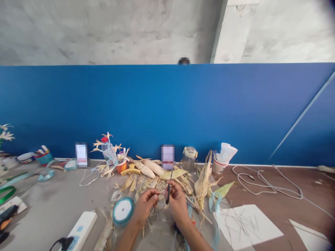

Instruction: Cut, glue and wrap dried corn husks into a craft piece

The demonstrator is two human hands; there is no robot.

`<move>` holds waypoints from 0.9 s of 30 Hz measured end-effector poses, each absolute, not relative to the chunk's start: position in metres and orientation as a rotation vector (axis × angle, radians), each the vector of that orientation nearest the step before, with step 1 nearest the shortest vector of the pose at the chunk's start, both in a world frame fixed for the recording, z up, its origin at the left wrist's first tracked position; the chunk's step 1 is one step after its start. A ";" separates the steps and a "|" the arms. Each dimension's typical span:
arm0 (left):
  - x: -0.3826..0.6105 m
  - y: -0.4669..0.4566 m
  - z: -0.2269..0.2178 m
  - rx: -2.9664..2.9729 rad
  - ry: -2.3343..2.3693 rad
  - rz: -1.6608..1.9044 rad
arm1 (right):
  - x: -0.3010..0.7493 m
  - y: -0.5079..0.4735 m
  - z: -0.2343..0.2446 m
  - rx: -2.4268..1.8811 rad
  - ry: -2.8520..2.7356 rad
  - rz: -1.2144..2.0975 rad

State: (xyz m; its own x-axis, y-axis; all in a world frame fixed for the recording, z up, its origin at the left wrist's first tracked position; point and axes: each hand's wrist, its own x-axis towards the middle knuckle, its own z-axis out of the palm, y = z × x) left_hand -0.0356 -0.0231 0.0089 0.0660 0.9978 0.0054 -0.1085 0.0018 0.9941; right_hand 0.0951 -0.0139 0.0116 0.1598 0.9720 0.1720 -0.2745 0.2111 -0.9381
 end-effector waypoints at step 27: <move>-0.044 -0.018 0.009 1.127 1.148 1.341 | 0.094 -0.019 0.003 -0.919 -1.181 1.239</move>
